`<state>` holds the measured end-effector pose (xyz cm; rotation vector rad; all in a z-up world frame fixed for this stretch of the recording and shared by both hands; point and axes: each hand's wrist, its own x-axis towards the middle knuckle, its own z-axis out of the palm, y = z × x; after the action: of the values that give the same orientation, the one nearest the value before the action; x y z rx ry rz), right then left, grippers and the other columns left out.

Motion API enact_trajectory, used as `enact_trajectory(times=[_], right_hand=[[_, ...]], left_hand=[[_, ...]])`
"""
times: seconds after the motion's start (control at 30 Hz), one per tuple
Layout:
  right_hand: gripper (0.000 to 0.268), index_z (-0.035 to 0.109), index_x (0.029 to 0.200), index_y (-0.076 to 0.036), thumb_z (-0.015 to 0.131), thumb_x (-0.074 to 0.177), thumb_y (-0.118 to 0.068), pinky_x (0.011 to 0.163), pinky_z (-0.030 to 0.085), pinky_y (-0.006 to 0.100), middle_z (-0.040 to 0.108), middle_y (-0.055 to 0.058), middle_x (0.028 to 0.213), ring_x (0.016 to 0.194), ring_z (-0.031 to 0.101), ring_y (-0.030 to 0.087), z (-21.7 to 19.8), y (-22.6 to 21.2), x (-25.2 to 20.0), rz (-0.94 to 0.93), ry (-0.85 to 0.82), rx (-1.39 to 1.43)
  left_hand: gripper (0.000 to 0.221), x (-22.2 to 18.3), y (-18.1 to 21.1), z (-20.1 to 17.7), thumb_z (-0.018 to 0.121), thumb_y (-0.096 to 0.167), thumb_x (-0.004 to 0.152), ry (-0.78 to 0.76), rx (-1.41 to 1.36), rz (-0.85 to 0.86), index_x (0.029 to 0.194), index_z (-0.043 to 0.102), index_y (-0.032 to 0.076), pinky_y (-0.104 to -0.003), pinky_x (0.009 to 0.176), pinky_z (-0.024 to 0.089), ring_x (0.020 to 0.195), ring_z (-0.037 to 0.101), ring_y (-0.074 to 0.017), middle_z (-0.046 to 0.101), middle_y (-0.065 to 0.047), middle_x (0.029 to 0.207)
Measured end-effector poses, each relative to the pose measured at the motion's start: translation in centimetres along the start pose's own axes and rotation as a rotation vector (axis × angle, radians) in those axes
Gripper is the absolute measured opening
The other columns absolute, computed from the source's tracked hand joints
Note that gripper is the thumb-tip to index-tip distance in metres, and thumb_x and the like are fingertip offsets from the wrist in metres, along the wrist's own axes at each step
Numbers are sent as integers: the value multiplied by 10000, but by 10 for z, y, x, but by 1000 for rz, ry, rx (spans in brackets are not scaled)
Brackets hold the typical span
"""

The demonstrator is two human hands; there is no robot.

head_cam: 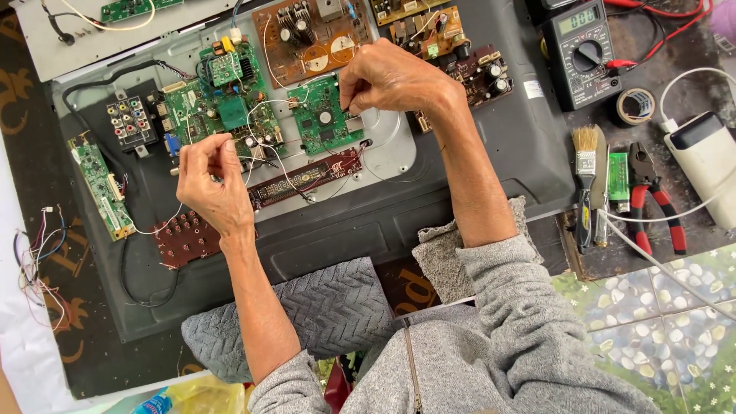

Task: Connecting and routing thin wires on the internal circuit boards of a disassembled television.

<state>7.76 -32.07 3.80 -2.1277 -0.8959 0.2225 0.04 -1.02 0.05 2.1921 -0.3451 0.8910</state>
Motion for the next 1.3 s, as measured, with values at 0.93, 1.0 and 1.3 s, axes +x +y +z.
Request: enact_trajectory(times=[0.93, 1.0, 1.3], right_hand=[[185, 711, 840, -83, 605, 961, 7, 687, 527, 444, 648, 32, 737, 658, 570, 177, 13, 16, 5, -11, 47, -129], [185, 696, 803, -83, 600, 947, -16, 660, 505, 439, 627, 34, 701, 624, 542, 176, 13, 17, 5, -34, 50, -100], [195, 737, 798, -108, 679, 916, 36, 654, 560, 400, 717, 34, 741, 656, 649, 167, 8, -2, 5, 48, -10, -31]], left_hand=[[50, -1, 3, 4, 689, 50, 1084, 46, 3, 0, 1067, 735, 41, -320, 642, 479, 753, 528, -171, 614, -59, 909], [63, -2, 3, 4, 675, 66, 1101, 37, 3, 3, 1082, 730, 45, -334, 657, 481, 761, 528, -179, 612, -65, 936], [57, -2, 2, 5, 681, 54, 1091, 49, 26, 6, 1078, 732, 33, -345, 665, 511, 764, 534, -191, 611, -73, 916]])
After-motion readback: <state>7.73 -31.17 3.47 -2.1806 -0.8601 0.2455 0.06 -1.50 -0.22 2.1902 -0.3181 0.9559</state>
